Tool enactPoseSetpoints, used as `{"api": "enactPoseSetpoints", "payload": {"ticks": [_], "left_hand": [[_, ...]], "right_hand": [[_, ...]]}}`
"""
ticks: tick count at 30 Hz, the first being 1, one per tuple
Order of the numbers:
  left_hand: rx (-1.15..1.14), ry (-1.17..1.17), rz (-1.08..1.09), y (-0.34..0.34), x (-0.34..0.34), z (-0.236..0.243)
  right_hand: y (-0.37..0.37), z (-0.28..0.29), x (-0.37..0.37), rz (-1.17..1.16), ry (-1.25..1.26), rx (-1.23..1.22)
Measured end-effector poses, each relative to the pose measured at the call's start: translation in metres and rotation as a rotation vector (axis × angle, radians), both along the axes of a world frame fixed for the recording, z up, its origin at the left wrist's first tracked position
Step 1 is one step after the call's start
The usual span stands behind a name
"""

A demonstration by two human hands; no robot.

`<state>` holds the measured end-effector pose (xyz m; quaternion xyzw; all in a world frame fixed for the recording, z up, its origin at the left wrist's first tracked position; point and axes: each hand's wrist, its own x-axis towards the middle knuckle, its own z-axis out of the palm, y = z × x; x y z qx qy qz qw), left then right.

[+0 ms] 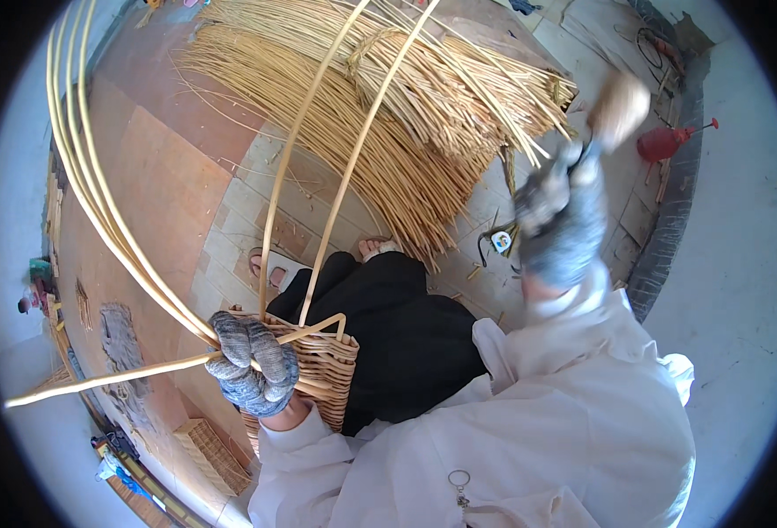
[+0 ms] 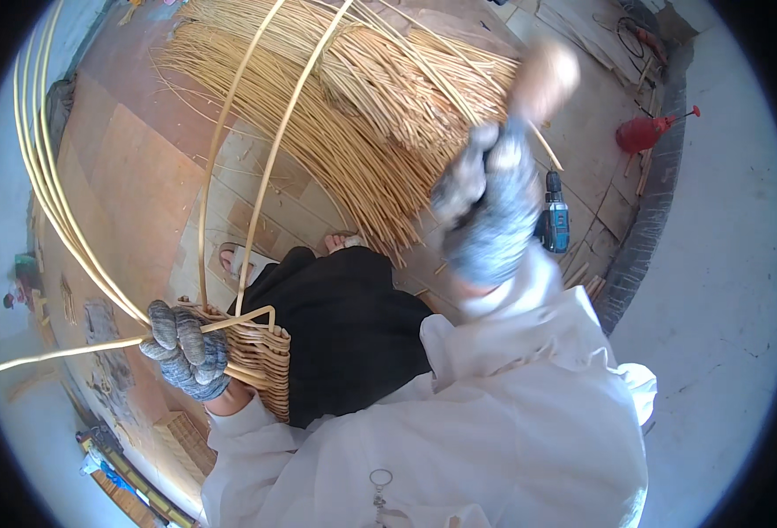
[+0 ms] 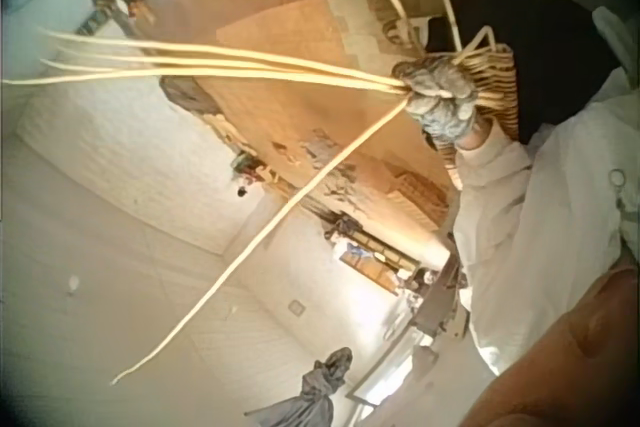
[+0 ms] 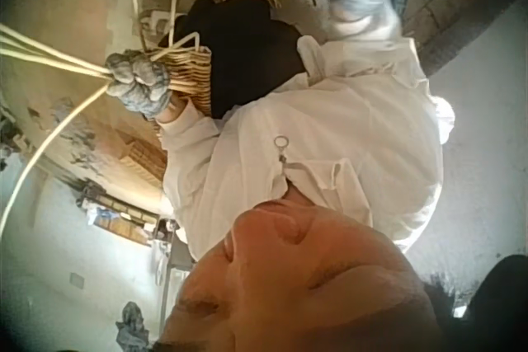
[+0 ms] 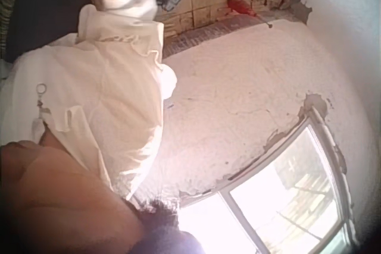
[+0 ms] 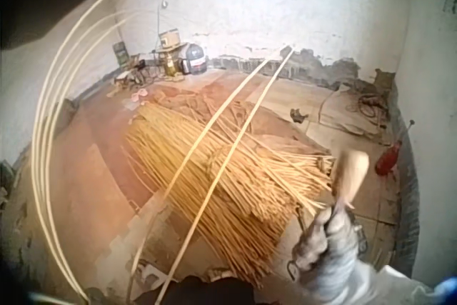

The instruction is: The person weaves a basket using thin reeds, interlacing them through a partially completed basket frame held on their lap. They repeatedly pull reeds through the weave and use a metal tool to tighten the structure.

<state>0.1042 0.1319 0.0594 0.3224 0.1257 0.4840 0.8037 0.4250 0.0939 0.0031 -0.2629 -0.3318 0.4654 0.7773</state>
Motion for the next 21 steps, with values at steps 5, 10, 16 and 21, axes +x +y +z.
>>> {"api": "enactPoseSetpoints", "payload": {"ticks": [5, 10, 16, 21], "left_hand": [[0.058, 0.129, 0.332, -0.015, -0.003, -0.018], [-0.002, -0.022, 0.14, -0.021, 0.005, -0.007], [0.062, -0.006, -0.017, -0.009, 0.005, -0.001], [0.069, 0.128, 0.125, -0.016, 0.003, 0.001]], "right_hand": [[-0.038, -0.03, -0.081, 0.351, 0.264, -0.037], [-0.017, -0.017, -0.036, 0.018, 0.402, -0.049], [-0.019, -0.015, -0.039, 0.003, 0.437, -0.054], [-0.037, -0.023, -0.097, 0.339, 0.462, -0.063]]}}
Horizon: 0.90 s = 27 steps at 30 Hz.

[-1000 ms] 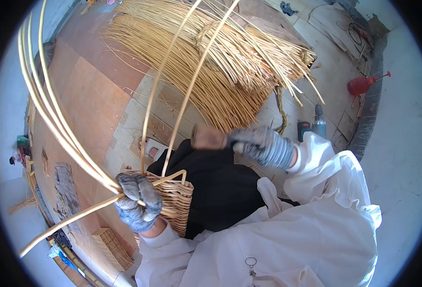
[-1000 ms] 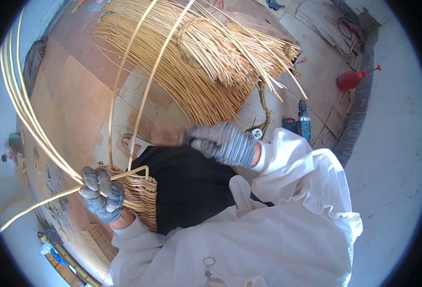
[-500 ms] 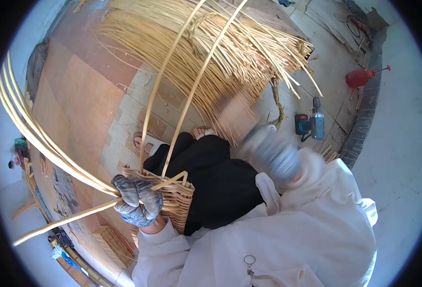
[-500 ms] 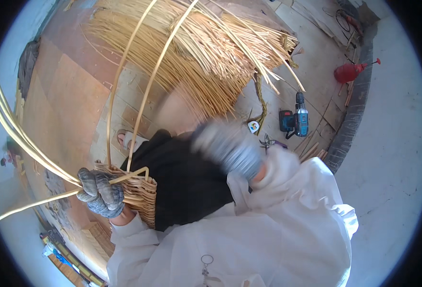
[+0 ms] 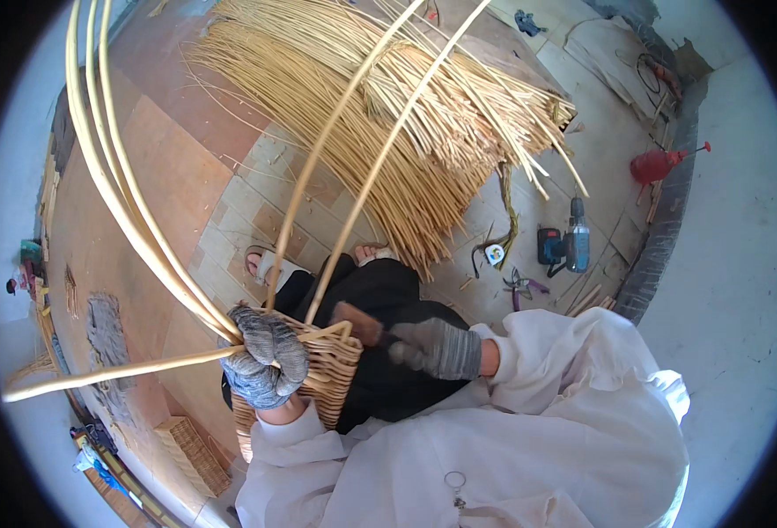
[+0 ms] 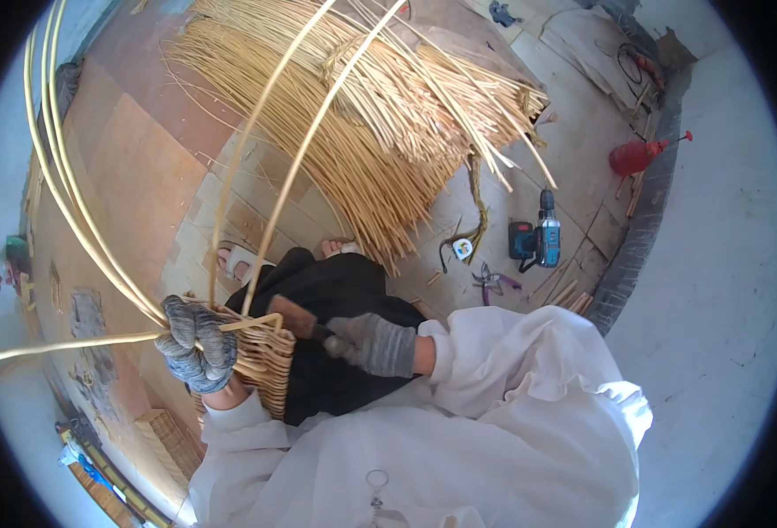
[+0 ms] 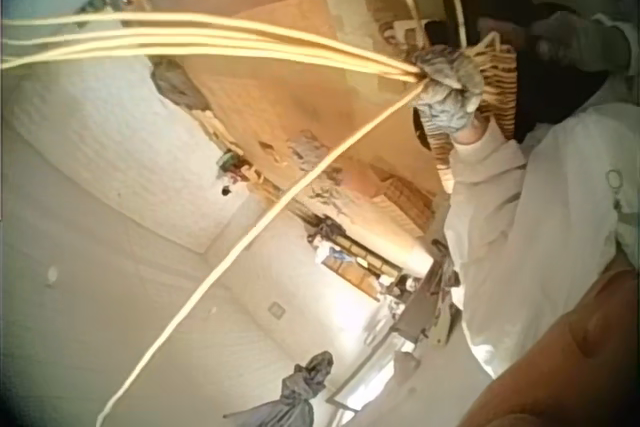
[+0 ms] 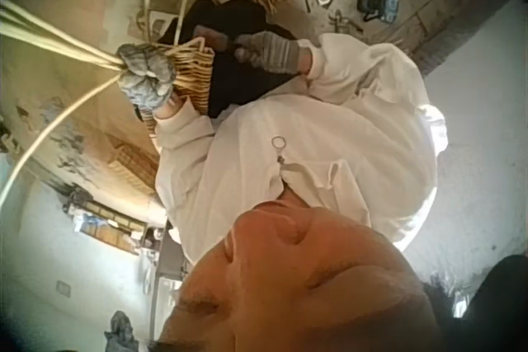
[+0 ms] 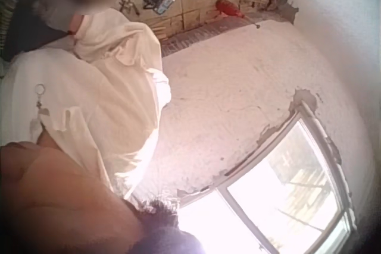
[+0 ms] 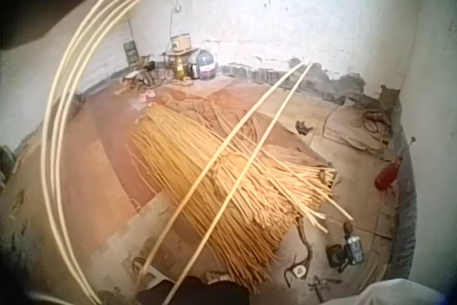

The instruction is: The person weaves a basket using thin reeds, interlacing them through a partially completed basket frame held on their lap. They repeatedly pull reeds through the weave and use a metal tool to tighten the structure.

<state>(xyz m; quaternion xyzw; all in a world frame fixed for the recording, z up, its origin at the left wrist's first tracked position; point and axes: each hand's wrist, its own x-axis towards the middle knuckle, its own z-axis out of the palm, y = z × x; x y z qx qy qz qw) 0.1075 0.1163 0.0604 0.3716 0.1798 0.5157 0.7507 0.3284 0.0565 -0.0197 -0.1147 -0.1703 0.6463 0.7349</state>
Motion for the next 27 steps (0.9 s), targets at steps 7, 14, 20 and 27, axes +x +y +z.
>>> {"api": "enactPoseSetpoints", "payload": {"ticks": [7, 14, 20, 27], "left_hand": [[-0.029, -0.063, -0.008, -0.002, -0.004, -0.006], [-0.116, -0.122, 0.023, -0.009, -0.01, -0.011], [-0.159, -0.164, 0.014, -0.01, -0.024, -0.018], [-0.153, -0.091, 0.052, -0.01, -0.017, -0.015]], "right_hand": [[0.021, -0.019, 0.064, -0.026, 0.563, 0.085], [0.014, 0.0, 0.067, -0.141, -0.076, -0.132], [0.019, -0.009, 0.079, -0.015, 0.138, -0.138], [0.025, -0.003, 0.063, -0.046, 0.112, -0.12]]}}
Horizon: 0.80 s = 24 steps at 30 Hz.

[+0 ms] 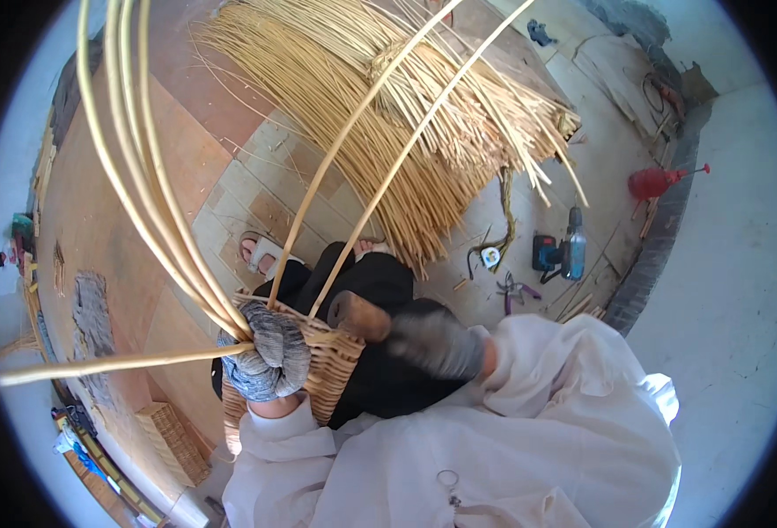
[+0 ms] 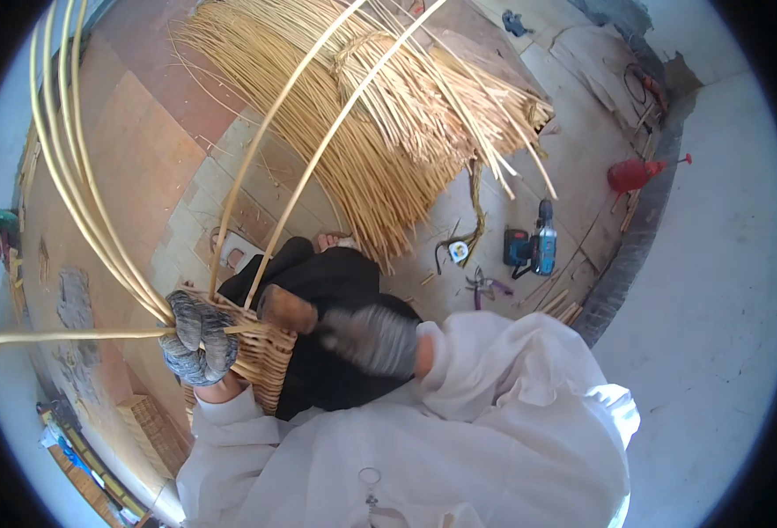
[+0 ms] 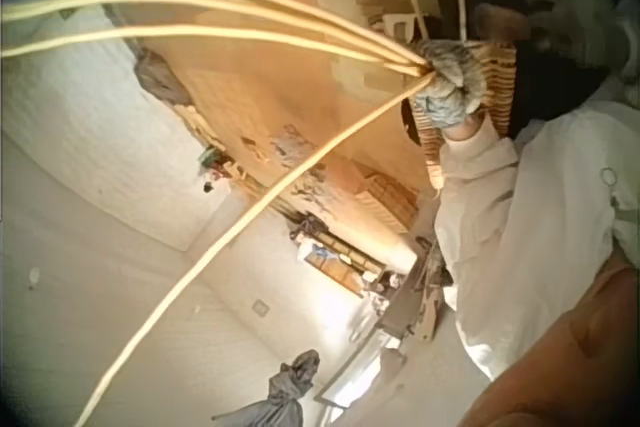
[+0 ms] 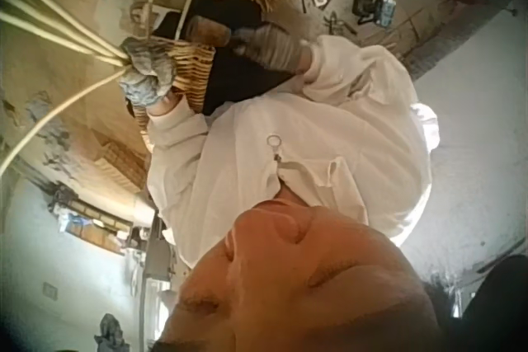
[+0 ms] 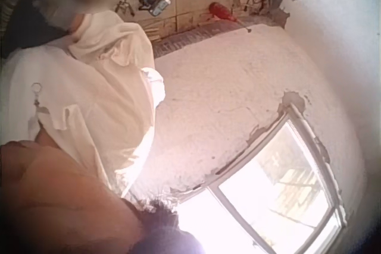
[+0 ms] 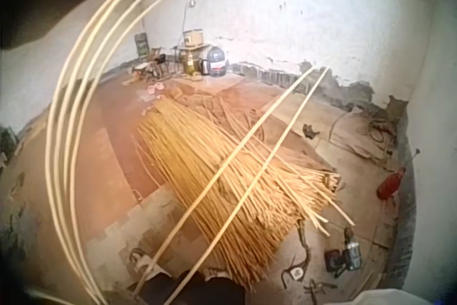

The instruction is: The person weaves a basket using thin reeds, interlacing them through a partially completed basket frame held on their lap. They repeatedly pull reeds through the weave and use a metal tool to tighten the structure.

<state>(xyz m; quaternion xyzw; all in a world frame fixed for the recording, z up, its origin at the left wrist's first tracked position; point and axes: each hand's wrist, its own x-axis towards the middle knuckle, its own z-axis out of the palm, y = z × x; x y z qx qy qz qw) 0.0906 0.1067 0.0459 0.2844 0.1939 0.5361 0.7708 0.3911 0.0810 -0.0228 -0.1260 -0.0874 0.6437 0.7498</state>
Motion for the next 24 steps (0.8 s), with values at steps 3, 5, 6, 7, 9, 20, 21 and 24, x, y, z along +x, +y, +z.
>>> {"api": "enactPoseSetpoints", "payload": {"ticks": [3, 5, 6, 7, 9, 20, 21, 24], "left_hand": [[0.002, -0.093, -0.006, -0.001, -0.001, -0.003], [0.01, -0.038, 0.001, -0.003, 0.002, -0.001], [-0.002, -0.034, 0.031, -0.004, 0.003, 0.0], [-0.005, -0.021, 0.05, -0.004, 0.005, 0.001], [-0.009, -0.039, 0.059, -0.004, 0.012, 0.007], [0.377, 1.301, 0.433, -0.014, -0.038, 0.11], [0.703, 1.58, 0.276, -0.017, -0.048, 0.099], [0.926, 1.676, -0.119, -0.029, -0.029, 0.062]], "right_hand": [[0.007, -0.002, 0.014, -0.035, -0.014, -0.005], [0.007, 0.005, 0.01, -0.149, -0.019, -0.011], [0.004, 0.009, 0.002, -0.118, -0.022, -0.005], [-0.002, 0.007, -0.008, -0.068, -0.026, 0.003], [-0.007, 0.002, -0.019, 0.074, -0.065, 0.034], [-0.066, 0.009, 0.028, -0.006, -1.864, 0.405], [-0.069, 0.008, 0.026, 0.172, -2.0, 0.369], [-0.085, 0.001, 0.013, 0.569, -1.952, 0.164]]}}
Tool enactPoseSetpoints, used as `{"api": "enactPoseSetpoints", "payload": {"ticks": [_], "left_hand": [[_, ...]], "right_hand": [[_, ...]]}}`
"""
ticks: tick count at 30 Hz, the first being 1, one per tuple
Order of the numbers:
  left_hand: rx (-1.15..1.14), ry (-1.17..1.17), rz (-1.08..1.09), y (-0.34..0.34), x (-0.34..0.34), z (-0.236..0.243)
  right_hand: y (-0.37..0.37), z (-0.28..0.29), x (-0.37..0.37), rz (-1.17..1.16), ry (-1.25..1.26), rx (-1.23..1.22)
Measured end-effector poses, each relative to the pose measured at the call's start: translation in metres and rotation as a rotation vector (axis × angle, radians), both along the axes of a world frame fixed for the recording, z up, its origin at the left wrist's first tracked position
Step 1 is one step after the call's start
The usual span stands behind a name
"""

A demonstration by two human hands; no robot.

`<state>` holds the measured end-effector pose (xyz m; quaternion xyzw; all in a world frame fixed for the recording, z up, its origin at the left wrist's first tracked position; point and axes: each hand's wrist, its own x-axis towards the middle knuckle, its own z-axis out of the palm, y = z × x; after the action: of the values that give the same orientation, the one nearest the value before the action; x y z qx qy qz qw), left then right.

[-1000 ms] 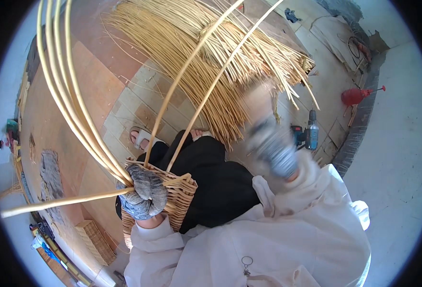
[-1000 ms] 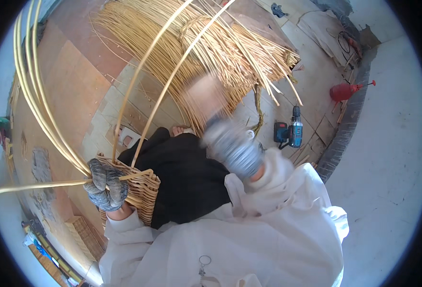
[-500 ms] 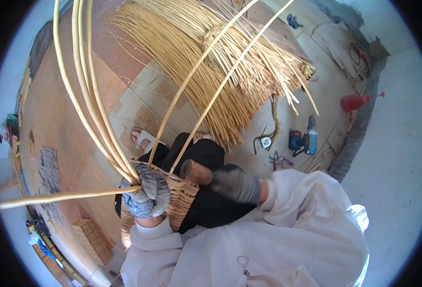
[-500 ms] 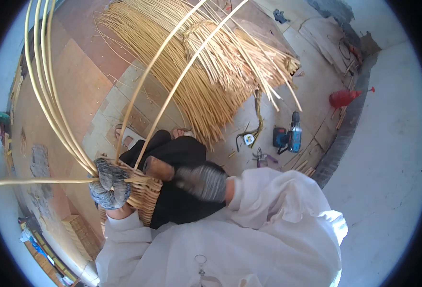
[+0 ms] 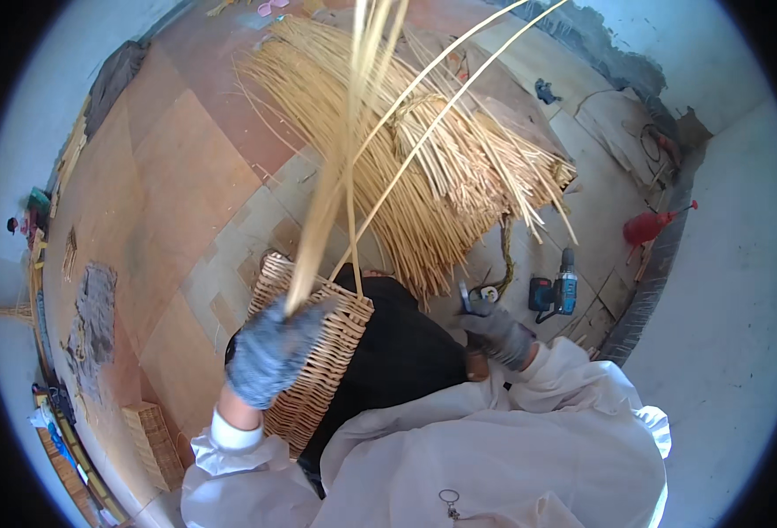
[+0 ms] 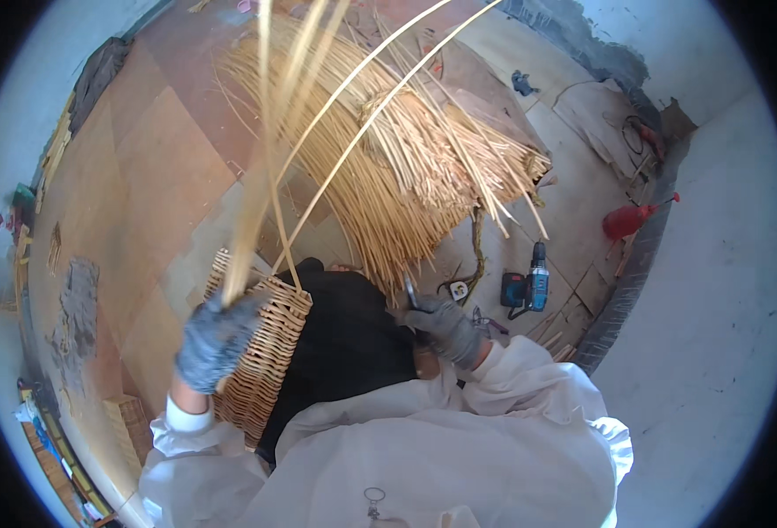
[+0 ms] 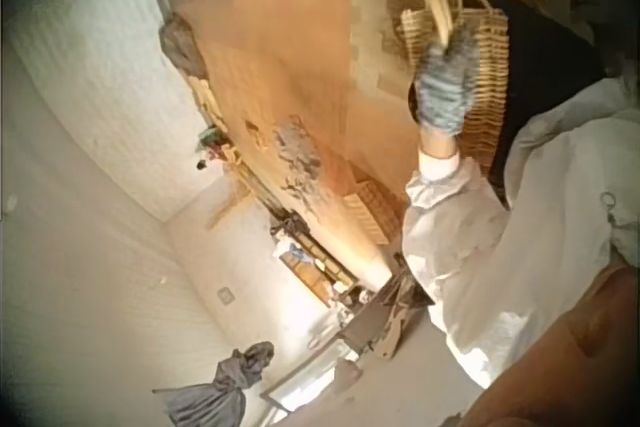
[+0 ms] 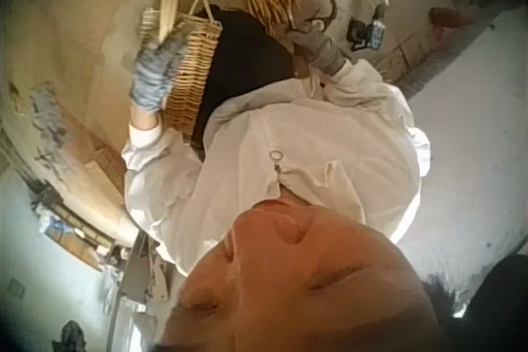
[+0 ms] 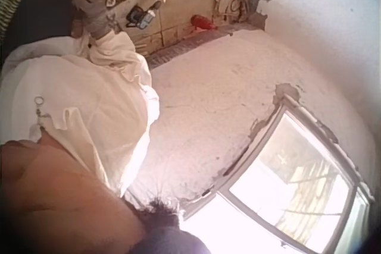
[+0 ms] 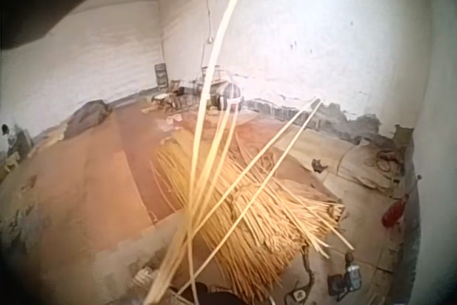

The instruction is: The person weaves a basket using thin reeds, interlacing them through a partially completed basket frame held on their lap. They repeatedly pull reeds through the weave and use a metal tool to tighten the structure.

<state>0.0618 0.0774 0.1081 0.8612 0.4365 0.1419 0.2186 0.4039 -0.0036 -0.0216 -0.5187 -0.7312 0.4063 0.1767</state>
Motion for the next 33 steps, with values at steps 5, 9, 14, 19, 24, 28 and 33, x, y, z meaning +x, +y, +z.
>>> {"api": "enactPoseSetpoints", "payload": {"ticks": [5, 9, 14, 19, 24, 28, 33], "left_hand": [[0.251, 0.3, -0.293, 0.037, 0.027, -0.025], [-0.06, 0.35, -0.257, 0.061, 0.019, -0.021], [-0.298, -0.104, -0.115, 0.104, -0.006, -0.085], [-0.222, -0.191, 0.091, 0.046, -0.031, -0.081], [-0.2, -0.255, 0.104, 0.053, -0.053, -0.105], [-0.257, 0.056, -0.146, 0.053, -0.051, -0.066], [-0.283, 0.012, -0.102, 0.045, -0.061, -0.079]], "right_hand": [[-0.052, -0.039, -0.002, -0.311, 0.88, -0.551], [-0.074, -0.035, -0.002, -0.454, 0.926, -0.684], [-0.071, -0.031, 0.002, -0.639, 0.995, -0.621], [-0.064, 0.01, -0.022, -0.503, 0.445, -0.458], [-0.003, -0.047, 0.012, -0.944, 1.41, -0.725], [0.029, -0.011, -0.028, -0.487, 1.293, -0.867], [0.04, 0.05, -0.059, 0.1, 0.372, -0.628]]}}
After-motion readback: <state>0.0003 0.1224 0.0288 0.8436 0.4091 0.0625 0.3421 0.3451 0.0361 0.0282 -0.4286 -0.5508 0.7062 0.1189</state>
